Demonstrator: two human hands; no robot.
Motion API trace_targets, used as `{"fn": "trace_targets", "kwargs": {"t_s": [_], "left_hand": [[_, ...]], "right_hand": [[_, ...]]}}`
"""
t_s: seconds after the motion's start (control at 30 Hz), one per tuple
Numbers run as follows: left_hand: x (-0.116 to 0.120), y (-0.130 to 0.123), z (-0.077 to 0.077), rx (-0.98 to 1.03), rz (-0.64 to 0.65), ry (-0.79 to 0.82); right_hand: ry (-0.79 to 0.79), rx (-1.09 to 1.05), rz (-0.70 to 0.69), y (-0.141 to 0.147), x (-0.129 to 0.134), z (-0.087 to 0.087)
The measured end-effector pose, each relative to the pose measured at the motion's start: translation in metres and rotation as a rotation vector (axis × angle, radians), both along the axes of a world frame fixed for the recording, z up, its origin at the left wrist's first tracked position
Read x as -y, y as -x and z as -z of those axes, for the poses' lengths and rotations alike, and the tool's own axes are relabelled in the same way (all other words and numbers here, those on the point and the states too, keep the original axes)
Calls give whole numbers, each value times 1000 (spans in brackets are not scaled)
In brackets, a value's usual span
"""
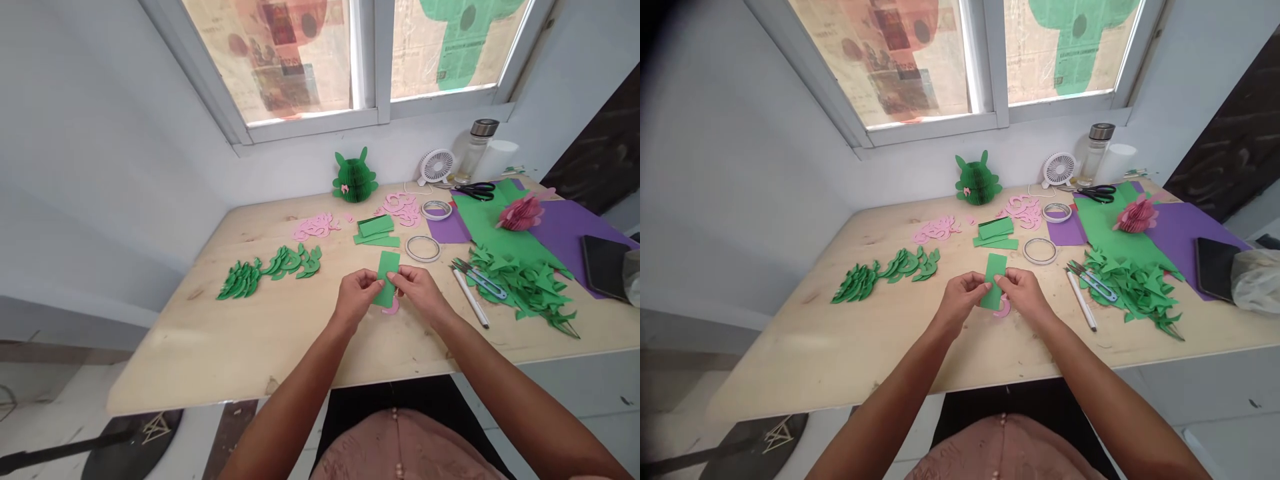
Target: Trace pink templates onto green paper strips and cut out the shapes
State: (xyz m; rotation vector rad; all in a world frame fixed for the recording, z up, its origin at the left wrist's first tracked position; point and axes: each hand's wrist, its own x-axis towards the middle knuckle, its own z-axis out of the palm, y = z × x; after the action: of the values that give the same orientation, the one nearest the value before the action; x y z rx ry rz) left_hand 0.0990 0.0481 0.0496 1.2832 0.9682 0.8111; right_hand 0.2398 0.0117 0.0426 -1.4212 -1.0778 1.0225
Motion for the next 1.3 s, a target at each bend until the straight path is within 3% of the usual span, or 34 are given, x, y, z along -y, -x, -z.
{"fn": "trace_targets", "kwargs": {"t_s": [0.1, 0.2, 0.27, 0.33, 0.47, 0.6, 0.77, 0.97, 1.17, 1.3], "left_hand": [[1, 9, 2, -157, -95, -116], [2, 18, 3, -586, -194, -374], [5, 20, 3, -895, -185, -484], [10, 18, 3, -1082, -105, -532], [15, 15, 6, -962, 95, -508], [3, 26, 9, -937, 36, -460], [-12, 28, 12, -1034, 66, -471], [-14, 10, 14, -1136, 134, -569], [-14, 10, 17, -1154, 124, -560], [-11, 11, 20, -1161, 116, -563]], "right_hand": [[-5, 133, 1, -4, 5, 2], [2, 282, 23, -12, 14, 4], [14, 372, 23, -16, 22, 7], [18, 453, 25, -17, 29, 9], [-9, 712, 30, -15, 42, 16], [-100, 1072, -21, -10, 49, 21], [-117, 1304, -19, -4, 42, 23], [-142, 1348, -9, 1, 33, 26], [-160, 1306, -13, 1, 32, 29], [-226, 1267, -129, -3, 38, 26]]}}
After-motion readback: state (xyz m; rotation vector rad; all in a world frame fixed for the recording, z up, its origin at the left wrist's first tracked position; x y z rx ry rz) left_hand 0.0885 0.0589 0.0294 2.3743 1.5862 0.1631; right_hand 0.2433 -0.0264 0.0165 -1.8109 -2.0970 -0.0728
